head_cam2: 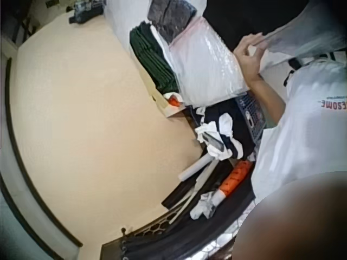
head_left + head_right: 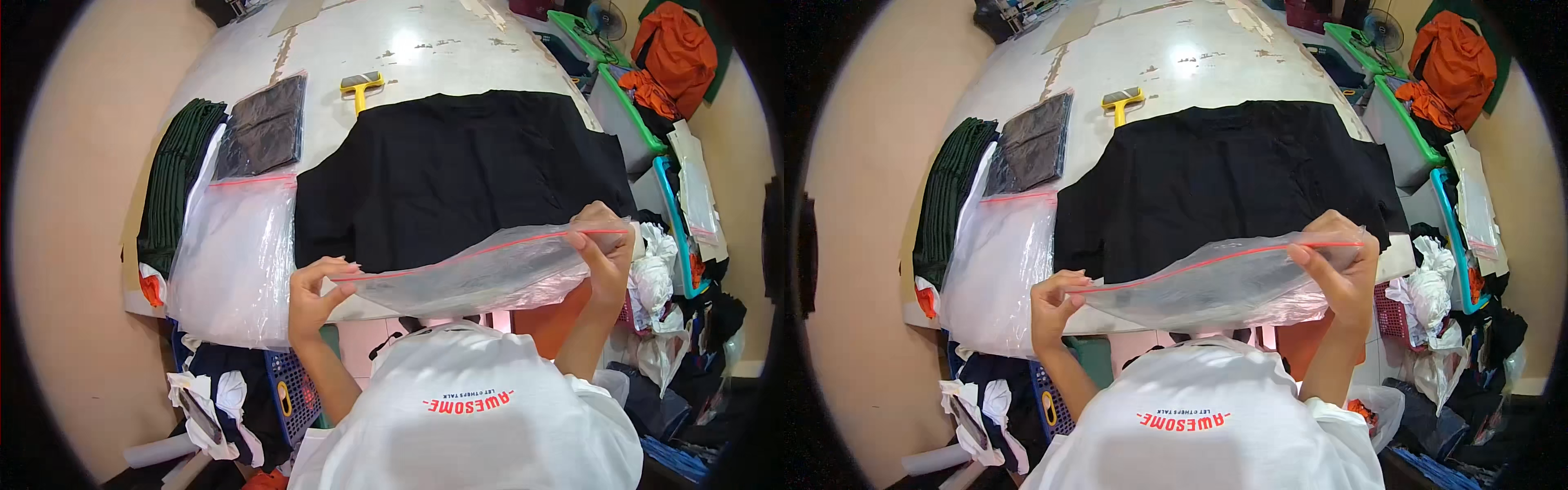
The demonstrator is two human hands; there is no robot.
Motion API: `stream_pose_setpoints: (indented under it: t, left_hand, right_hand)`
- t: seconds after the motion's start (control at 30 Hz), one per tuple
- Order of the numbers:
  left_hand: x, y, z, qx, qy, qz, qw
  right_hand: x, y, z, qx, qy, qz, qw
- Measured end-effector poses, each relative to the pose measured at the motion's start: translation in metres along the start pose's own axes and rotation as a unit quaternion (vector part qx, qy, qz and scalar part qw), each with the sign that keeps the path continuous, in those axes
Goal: Organizing and placing black t-shirts into plastic zipper bags on a production table.
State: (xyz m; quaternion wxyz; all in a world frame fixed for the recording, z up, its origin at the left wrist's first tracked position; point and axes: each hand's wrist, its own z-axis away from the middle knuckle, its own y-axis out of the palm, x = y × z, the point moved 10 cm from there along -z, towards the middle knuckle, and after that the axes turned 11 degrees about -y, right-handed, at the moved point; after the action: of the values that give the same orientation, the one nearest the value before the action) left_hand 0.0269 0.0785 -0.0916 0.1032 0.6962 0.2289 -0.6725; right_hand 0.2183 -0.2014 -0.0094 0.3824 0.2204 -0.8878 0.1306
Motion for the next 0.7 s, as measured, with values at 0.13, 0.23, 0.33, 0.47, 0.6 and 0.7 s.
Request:
stream_pose_setpoints:
  t: [0.13,0.23,0.33,0.47,0.6,0.7]
  left_hand:
    - [0.012,0.002,0.001,-0.038,-0.055,0.099,0.993]
    - [0.019,0.003,0.0,-0.042,-0.074,0.125,0.989]
    - [0.004,-0.004,0.001,-0.086,-0.005,0.056,0.995]
    - [0.003,-0.013,0.003,-0.094,0.017,0.027,0.995]
    - [0.013,-0.031,0.007,-0.126,-0.022,0.086,0.988]
    - [0.012,-0.042,0.008,-0.134,-0.03,0.084,0.987]
  right_hand:
    - [-0.006,0.001,0.002,-0.012,0.018,-0.011,1.0]
    - [-0.009,0.001,0.004,-0.02,0.041,-0.003,0.999]
    - [-0.01,0.004,0.006,-0.012,0.043,-0.001,0.999]
    - [-0.009,0.013,0.008,0.015,0.063,-0.026,0.998]
    - [-0.008,0.013,0.015,0.051,0.044,-0.051,0.996]
    - [-0.015,0.011,0.021,0.003,0.078,-0.072,0.994]
